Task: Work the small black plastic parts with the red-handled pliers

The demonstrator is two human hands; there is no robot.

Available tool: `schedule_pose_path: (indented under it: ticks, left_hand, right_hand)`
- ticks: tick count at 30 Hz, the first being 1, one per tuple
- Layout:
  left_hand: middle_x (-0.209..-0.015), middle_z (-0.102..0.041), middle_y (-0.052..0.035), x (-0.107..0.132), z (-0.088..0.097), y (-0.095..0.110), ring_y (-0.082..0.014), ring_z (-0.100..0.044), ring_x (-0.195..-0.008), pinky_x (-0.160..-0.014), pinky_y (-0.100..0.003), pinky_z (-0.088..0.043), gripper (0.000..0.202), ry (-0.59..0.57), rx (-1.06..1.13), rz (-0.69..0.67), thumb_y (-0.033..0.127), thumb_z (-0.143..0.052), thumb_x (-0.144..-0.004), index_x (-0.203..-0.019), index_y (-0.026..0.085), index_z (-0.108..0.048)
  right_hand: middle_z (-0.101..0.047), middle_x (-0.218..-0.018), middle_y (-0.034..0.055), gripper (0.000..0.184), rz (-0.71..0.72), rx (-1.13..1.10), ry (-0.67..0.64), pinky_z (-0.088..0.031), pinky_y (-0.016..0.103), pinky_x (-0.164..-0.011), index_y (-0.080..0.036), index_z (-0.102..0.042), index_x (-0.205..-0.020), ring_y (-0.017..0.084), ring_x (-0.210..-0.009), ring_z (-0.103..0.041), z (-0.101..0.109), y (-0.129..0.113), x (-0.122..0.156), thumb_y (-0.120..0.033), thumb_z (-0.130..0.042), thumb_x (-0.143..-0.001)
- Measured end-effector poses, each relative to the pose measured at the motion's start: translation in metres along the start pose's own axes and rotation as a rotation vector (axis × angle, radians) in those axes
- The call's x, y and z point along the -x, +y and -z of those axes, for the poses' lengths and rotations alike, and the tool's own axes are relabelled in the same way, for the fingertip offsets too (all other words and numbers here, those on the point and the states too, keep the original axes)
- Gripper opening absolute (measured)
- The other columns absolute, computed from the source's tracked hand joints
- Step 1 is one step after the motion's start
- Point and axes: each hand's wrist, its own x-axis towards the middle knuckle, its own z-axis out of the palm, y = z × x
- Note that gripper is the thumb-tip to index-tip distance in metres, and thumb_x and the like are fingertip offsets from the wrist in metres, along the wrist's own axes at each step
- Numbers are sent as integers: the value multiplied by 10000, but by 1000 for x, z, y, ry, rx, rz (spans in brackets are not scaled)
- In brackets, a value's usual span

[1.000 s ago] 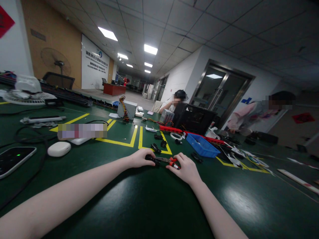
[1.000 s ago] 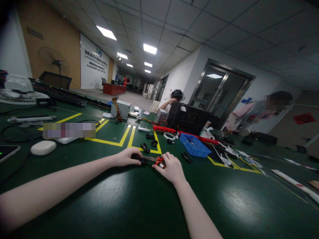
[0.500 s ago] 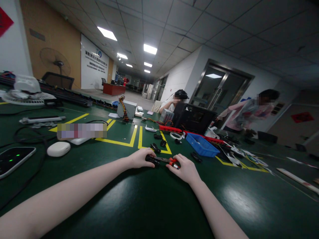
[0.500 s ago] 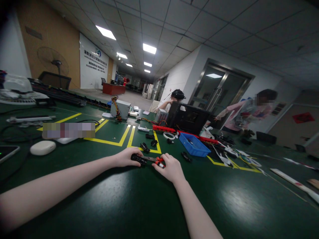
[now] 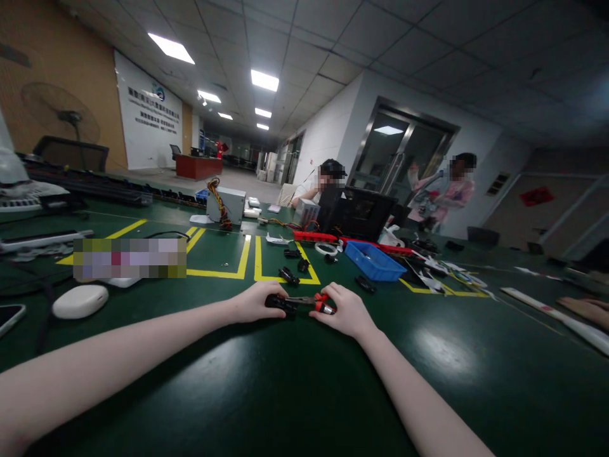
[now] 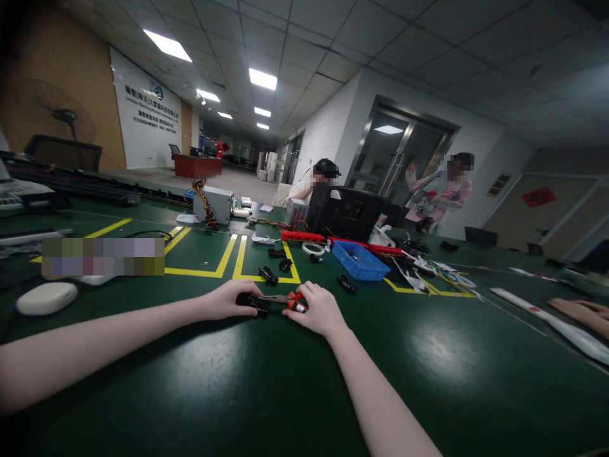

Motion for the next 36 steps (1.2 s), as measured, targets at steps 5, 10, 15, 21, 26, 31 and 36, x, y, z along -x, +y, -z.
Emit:
schedule_pose_path:
  ticks: [5,10,15,21,26,31,36]
  left_hand:
    - [-1017,-665,-69,3,5,1,-209,-617,-937,-835,-323,-472,273,-16,24,-28,290,-702,-798,-1033,167,-639]
    - [-1032,-661,-76,5,9,3,-206,-610,-957,-861,-326,-475,239,-25,25,-27,279,-676,-830,-1032,157,-643]
    - [-1032,-669,-68,3,9,3,-186,-619,-945,-855,-309,-480,211,-35,74,8,280,-613,-884,-1052,158,-650]
    - [-1030,-661,-72,2,8,2,-196,-609,-949,-848,-310,-475,272,-37,28,-44,316,-687,-826,-1045,158,-655]
    - [-1019,-656,-71,2,8,1,-198,-608,-932,-826,-309,-475,293,-31,32,-39,326,-701,-811,-1041,152,-645]
    - [-1028,-638,-77,2,7,-3,-206,-597,-939,-828,-313,-471,300,-18,1,-46,312,-711,-801,-1050,157,-645]
    - [-1045,-614,-87,2,6,-4,-213,-585,-969,-853,-321,-467,279,-2,3,-64,296,-711,-800,-1032,156,-645]
  right_hand:
    - [-616,-942,51,208,31,56,33,-422,307,-699,-216,-571,-926,189,-811,-565,-2,-2,-2,-325,-617,-754]
    - [-630,-990,71,208,50,96,40,-421,327,-709,-209,-584,-971,210,-841,-569,-3,0,-3,-273,-570,-774]
    - [-635,-1044,87,267,90,98,44,-433,338,-744,-201,-595,-1036,220,-876,-581,-3,3,-4,-300,-569,-790]
    - [-653,-1023,92,280,134,140,78,-423,353,-731,-201,-626,-1023,230,-867,-585,-3,2,-6,-297,-574,-765]
    - [-651,-1037,95,288,119,151,132,-416,368,-790,-196,-620,-1040,240,-920,-582,-4,7,-5,-308,-574,-779]
    - [-659,-1029,92,282,115,168,140,-389,400,-865,-194,-620,-1032,244,-934,-584,-3,11,-4,-312,-580,-779]
    - [-672,-997,85,267,117,176,151,-357,441,-920,-207,-628,-1008,259,-952,-582,-3,10,-6,-308,-588,-764]
